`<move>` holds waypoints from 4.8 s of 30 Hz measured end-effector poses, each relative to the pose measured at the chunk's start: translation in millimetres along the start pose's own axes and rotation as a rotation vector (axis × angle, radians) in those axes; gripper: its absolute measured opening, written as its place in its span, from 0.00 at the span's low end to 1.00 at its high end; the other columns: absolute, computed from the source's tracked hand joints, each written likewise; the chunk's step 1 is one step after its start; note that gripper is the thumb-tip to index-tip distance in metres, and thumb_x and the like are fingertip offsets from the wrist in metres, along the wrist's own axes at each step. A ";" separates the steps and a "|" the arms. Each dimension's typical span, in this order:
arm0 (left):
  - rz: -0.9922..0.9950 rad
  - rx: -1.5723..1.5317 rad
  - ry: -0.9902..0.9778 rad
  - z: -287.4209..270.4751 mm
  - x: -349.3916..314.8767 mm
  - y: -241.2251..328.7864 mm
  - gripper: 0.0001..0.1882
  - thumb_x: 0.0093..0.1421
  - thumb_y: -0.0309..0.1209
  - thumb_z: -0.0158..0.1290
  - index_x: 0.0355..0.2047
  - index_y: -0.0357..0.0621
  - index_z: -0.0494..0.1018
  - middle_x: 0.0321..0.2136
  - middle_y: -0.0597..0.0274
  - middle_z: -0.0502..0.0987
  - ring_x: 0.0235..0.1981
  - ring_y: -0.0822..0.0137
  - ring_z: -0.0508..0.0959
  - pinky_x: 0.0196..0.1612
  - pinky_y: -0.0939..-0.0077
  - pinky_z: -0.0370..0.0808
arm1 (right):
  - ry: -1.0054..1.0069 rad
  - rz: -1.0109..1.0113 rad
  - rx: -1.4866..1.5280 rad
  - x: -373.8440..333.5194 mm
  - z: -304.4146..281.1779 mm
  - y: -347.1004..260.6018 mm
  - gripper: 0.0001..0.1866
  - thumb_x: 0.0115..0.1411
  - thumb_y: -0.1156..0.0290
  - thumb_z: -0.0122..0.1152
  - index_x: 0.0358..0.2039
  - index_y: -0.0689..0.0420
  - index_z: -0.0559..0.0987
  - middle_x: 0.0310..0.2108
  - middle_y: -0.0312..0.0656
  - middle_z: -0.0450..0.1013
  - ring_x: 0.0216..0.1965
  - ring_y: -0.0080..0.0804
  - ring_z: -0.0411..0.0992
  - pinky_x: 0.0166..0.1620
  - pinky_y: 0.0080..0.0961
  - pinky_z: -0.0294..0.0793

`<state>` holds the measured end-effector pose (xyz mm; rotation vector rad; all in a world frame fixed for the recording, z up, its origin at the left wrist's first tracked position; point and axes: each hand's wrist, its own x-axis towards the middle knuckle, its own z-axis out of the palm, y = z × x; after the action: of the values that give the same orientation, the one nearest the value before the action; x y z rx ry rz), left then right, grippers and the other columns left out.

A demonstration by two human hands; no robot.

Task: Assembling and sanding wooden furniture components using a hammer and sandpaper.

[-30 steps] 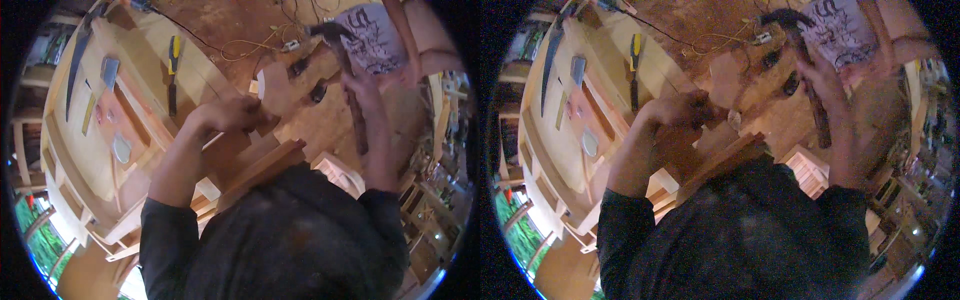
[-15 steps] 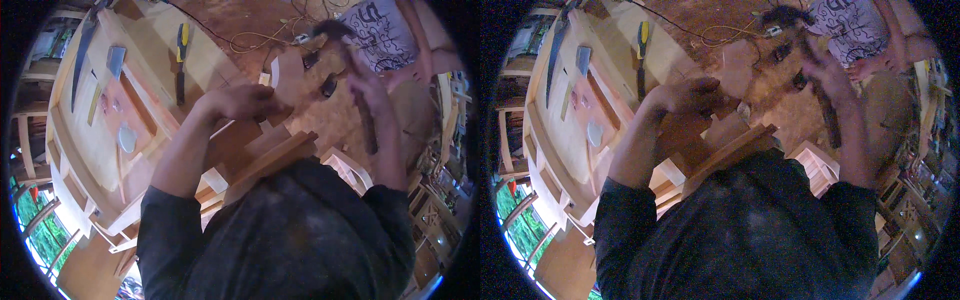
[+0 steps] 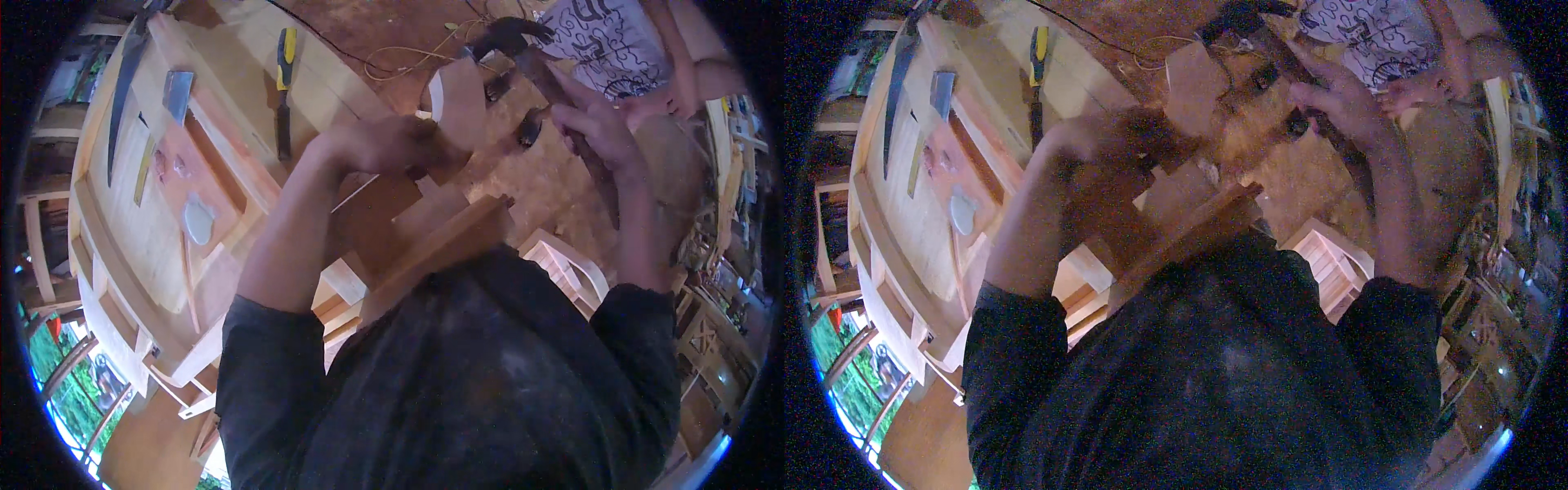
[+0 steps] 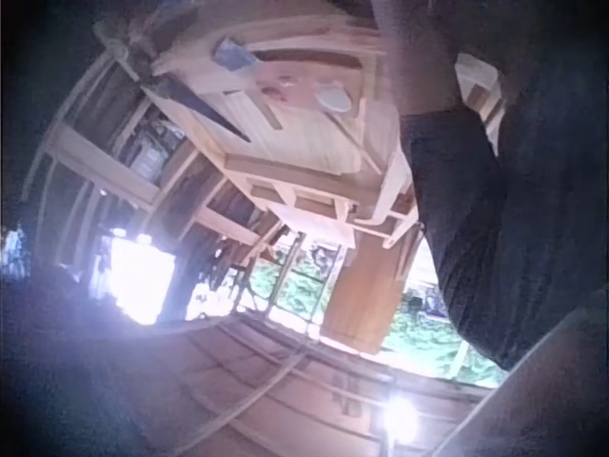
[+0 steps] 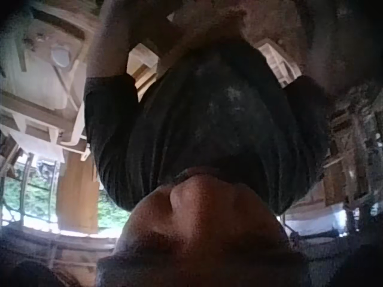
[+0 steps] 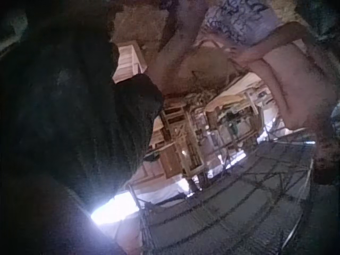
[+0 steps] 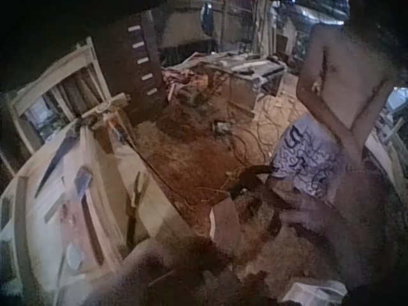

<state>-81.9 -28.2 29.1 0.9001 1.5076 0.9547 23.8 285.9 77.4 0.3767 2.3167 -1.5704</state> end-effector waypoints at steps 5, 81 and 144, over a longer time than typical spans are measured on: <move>-0.190 -0.202 0.015 -3.1 -6.1 11.0 0.28 0.61 0.50 0.54 0.50 0.37 0.72 0.36 0.60 0.78 0.36 0.69 0.75 0.41 0.73 0.73 | 0.037 0.007 0.082 -10.9 21.4 2.2 0.34 0.61 0.68 0.55 0.67 0.50 0.58 0.31 0.30 0.70 0.25 0.18 0.66 0.30 0.17 0.69; -0.099 -0.171 0.173 0.9 41.3 12.7 0.38 0.47 0.50 0.66 0.51 0.37 0.70 0.44 0.59 0.78 0.46 0.66 0.76 0.49 0.71 0.72 | 0.426 0.276 0.794 -148.9 140.9 37.1 0.08 0.61 0.67 0.55 0.35 0.59 0.73 0.23 0.37 0.70 0.16 0.22 0.68 0.18 0.21 0.68; -0.231 0.171 0.006 -13.9 25.7 33.4 0.43 0.47 0.62 0.57 0.46 0.30 0.75 0.46 0.45 0.77 0.47 0.54 0.77 0.53 0.66 0.71 | 0.413 0.234 -0.447 10.1 -11.8 11.0 0.22 0.50 0.64 0.61 0.44 0.62 0.74 0.30 0.42 0.74 0.30 0.30 0.72 0.35 0.28 0.71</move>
<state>-97.5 7.0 51.3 0.8217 1.6765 0.6696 17.5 301.2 68.1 0.8823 2.7109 -0.8913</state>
